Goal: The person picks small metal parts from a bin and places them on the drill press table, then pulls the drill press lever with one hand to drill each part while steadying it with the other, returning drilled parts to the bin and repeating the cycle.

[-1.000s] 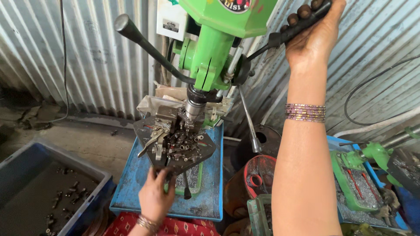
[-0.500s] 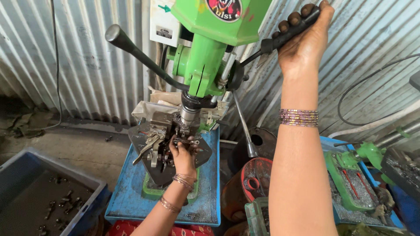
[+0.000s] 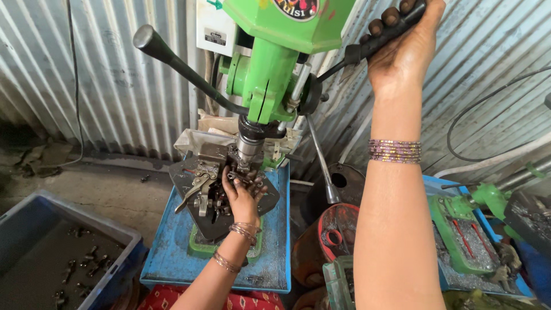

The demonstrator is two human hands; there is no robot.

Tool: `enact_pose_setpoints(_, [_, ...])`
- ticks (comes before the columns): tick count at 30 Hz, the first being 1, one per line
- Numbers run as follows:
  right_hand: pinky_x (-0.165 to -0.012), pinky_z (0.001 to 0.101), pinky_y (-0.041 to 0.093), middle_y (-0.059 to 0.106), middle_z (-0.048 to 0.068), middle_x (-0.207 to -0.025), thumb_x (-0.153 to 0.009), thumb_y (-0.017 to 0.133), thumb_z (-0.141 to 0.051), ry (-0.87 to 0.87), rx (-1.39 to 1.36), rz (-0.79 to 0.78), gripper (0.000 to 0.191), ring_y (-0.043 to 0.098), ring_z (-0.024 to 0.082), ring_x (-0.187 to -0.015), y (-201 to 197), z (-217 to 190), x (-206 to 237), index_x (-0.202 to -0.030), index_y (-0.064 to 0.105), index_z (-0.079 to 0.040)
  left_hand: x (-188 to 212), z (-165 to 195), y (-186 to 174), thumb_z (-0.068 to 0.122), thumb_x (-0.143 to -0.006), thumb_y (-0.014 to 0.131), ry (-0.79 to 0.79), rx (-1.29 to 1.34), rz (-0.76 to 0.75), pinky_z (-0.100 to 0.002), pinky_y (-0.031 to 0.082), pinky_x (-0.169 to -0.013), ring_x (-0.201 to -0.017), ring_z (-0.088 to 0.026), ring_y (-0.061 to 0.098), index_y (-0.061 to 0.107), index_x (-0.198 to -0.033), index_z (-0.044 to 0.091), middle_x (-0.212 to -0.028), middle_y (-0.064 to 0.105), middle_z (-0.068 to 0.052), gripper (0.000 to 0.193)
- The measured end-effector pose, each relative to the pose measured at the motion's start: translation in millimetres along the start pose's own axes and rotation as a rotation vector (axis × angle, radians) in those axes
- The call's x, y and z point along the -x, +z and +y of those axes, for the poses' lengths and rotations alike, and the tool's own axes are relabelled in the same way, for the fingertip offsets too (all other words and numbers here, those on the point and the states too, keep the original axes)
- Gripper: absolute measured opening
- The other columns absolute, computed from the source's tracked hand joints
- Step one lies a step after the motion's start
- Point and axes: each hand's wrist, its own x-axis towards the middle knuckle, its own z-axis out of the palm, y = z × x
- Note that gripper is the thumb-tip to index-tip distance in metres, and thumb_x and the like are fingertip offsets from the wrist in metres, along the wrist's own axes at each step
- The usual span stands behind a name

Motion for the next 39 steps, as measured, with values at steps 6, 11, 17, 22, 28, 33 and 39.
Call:
enact_pose_setpoints(6, [-0.076,0.0439,0.043,0.050,0.004,-0.077,-0.095,0.064,-0.055,0.032,-0.035,0.034,0.043,0.051,0.025,-0.076,-2,0,-3,-0.092,0.053,-0.014,3,0,-1,0.025,-0.109,0.032,-0.050,0.041,0.012,-0.048,0.063,-0.082,-0.110,-0.026,0.067,0.022,-0.156,0.039,-0.133,0.061,-0.011,0.051])
enact_pose_setpoints(11, [-0.075,0.0436,0.043,0.051,0.004,-0.077,-0.095,0.064,-0.054,0.030,-0.039,0.043,0.041,0.052,0.026,-0.075,0,1,-4,-0.091,0.054,-0.015,-8,-3,-5,0.022,-0.107,0.030,-0.163,0.082,0.021,-0.052,0.062,-0.088,-0.119,-0.029,0.065,0.019,-0.158,0.037,-0.140,0.057,-0.011,0.054])
enact_pose_setpoints(17, [-0.076,0.0431,0.042,0.051,0.004,-0.078,-0.097,0.063,-0.053,0.026,-0.043,0.031,0.040,0.051,0.026,-0.077,-3,2,-3,-0.092,0.054,-0.014,10,3,-7,0.014,-0.105,0.032,-0.183,0.095,0.045,-0.051,0.060,-0.097,-0.124,-0.031,0.063,0.006,-0.163,0.028,-0.147,0.050,-0.011,0.065])
enact_pose_setpoints(22, [-0.074,0.0429,0.041,0.051,0.004,-0.077,-0.096,0.062,-0.053,0.013,-0.043,0.031,0.040,0.050,0.026,-0.075,-5,5,-6,-0.092,0.054,-0.015,29,8,1,0.013,-0.103,0.040,-0.166,-0.027,-0.133,-0.047,0.060,-0.100,-0.132,-0.026,0.060,0.000,-0.165,0.020,-0.152,0.047,-0.019,0.074])
enact_pose_setpoints(28, [-0.072,0.0423,0.039,0.050,0.003,-0.079,-0.097,0.062,-0.055,0.039,-0.035,0.014,0.042,0.050,0.025,-0.078,-7,3,-6,-0.092,0.052,-0.015,34,35,3,0.008,-0.098,0.049,-0.315,-0.094,-0.139,-0.044,0.055,-0.106,-0.132,-0.024,0.057,0.001,-0.164,0.022,-0.153,0.048,-0.017,0.082])
enact_pose_setpoints(33, [-0.076,0.0444,0.042,0.050,0.004,-0.078,-0.095,0.063,-0.054,0.039,-0.033,0.043,0.041,0.050,0.026,-0.077,-6,2,-9,-0.090,0.053,-0.015,50,100,-24,0.018,-0.109,0.050,0.682,-0.828,-0.232,-0.051,0.039,-0.120,-0.146,-0.031,0.051,0.043,-0.158,0.006,-0.158,0.053,-0.015,0.051])
enact_pose_setpoints(39, [-0.074,0.0438,0.040,0.049,0.004,-0.076,-0.095,0.062,-0.053,0.046,-0.050,0.056,0.041,0.049,0.027,-0.077,-6,3,-10,-0.088,0.053,-0.014,-30,182,-17,0.030,-0.104,0.052,1.080,-1.655,0.102,-0.055,0.041,-0.110,-0.139,-0.044,0.043,0.057,-0.140,0.003,-0.143,0.061,-0.019,0.045])
